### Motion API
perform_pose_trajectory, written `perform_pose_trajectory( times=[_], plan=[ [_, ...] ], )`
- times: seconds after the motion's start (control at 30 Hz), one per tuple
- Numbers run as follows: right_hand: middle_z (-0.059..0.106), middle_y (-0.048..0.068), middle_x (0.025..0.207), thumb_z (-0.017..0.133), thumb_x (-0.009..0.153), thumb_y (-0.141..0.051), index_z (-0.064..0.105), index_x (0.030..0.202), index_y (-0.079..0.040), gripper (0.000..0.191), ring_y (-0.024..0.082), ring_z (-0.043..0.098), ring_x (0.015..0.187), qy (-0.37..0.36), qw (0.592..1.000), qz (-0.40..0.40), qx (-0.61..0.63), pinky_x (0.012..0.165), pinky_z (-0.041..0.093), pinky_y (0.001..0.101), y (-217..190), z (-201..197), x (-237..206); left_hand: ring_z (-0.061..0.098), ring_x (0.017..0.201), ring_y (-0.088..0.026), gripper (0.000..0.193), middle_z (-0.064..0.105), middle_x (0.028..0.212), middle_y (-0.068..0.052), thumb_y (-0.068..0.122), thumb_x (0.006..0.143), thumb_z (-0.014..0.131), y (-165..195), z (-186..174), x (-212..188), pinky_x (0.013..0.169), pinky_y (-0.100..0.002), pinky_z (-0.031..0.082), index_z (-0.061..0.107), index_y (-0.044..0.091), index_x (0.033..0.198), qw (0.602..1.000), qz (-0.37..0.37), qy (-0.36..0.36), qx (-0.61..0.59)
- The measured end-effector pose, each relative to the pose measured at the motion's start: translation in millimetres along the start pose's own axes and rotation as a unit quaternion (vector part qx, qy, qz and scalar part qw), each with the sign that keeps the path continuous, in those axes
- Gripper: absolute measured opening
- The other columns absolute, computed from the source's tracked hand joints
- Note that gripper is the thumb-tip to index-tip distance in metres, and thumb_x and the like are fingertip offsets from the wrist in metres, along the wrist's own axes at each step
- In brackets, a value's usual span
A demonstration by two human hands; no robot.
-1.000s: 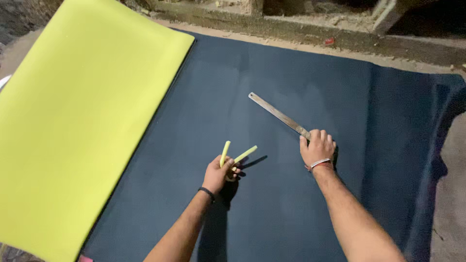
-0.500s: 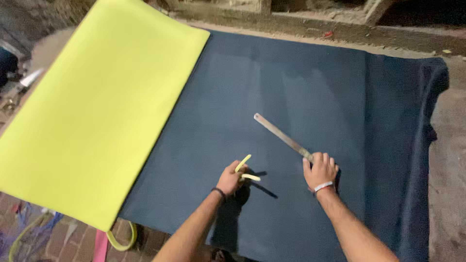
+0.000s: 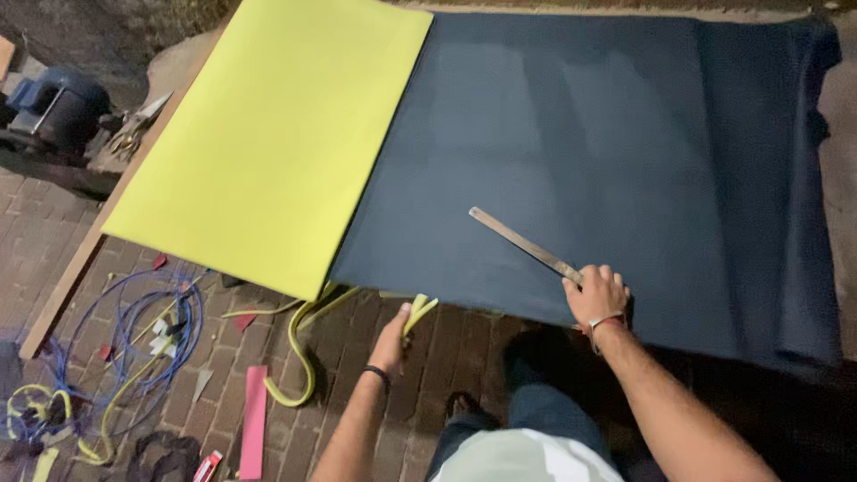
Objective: The person carries a pair of scissors to a work table, unfolds a large dark fabric sheet over a yellow foam sheet, and smooths the fabric flat with both hands. They then position a long straight metal edge along the fabric and hold the scissors, preparing the material for cutting.
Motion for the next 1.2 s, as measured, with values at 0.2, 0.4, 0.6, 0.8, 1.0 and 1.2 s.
perform_pose_trajectory(
  times=[0.2,0.4,0.6,0.8,1.0,1.2],
  plan=[
    [0.063,0.015,0.118,0.072,0.09,-0.045,0.071,0.107,-0.01,0.039,0.039,0.055,0.115,-0.084,0.992,0.024,0.091,0.1,0.045,0.0511,17,22,-29,0.062,0.128,-0.039,0.06,0.07,0.131,-0.024,0.055,0.096,0.055,1,-111,-73,0.106,-0.046,0.049,0.069,0.008,0.129,0.895,0.059,0.171,0.408],
    [0.066,0.015,0.079,0.078,0.087,-0.039,0.068,0.091,0.001,0.042,0.029,0.064,0.076,-0.113,0.952,0.078,0.272,0.072,0.051,0.0451,31,32,-32,0.046,0.139,-0.037,0.085,0.047,0.151,-0.021,0.055,0.082,0.082,-44,-127,-136,0.11,-0.051,0.042,0.047,0.015,0.149,0.786,-0.193,0.232,0.539],
    [0.068,0.011,0.074,0.079,0.084,-0.044,0.075,0.089,-0.002,0.042,0.026,0.061,0.071,-0.11,0.929,0.121,0.332,0.068,0.049,0.0442,89,-4,-10,0.058,0.125,-0.031,0.07,0.063,0.136,-0.013,0.052,0.088,0.075,-5,111,-67,0.101,-0.044,0.049,0.061,0.008,0.141,0.94,0.158,0.016,0.301],
    [0.065,0.03,0.126,0.078,0.087,-0.039,0.08,0.1,-0.001,0.04,0.046,0.06,0.113,0.152,0.974,0.063,0.159,0.095,0.045,0.0506,210,-99,48,0.063,0.082,-0.025,0.083,0.067,0.098,-0.016,0.046,0.094,0.075,-31,288,-22,0.069,-0.041,0.053,0.046,-0.016,0.143,0.993,-0.069,-0.033,-0.088],
    [0.063,0.035,0.124,0.08,0.089,-0.044,0.077,0.105,0.002,0.049,0.047,0.055,0.124,0.094,0.968,0.001,0.231,0.105,0.042,0.047,217,-92,109,0.063,0.117,-0.029,0.069,0.057,0.14,-0.014,0.047,0.094,0.065,3,408,-60,0.095,-0.039,0.056,0.051,0.002,0.144,0.953,-0.131,-0.106,-0.251],
    [0.074,0.019,0.094,0.08,0.089,-0.039,0.076,0.093,-0.003,0.036,0.036,0.069,0.092,-0.019,0.93,0.19,0.313,0.083,0.05,0.0443,247,-81,133,0.061,0.122,-0.035,0.064,0.058,0.142,-0.023,0.035,0.091,0.066,59,450,-103,0.099,-0.045,0.051,0.049,-0.001,0.141,0.925,-0.122,-0.164,-0.321]
  ],
)
Point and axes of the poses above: each hand's wrist, its own x-axis towards the middle knuckle, its own z-axis out of the palm, y = z × x, the point moved 10 cm from there along x, towards the middle knuckle
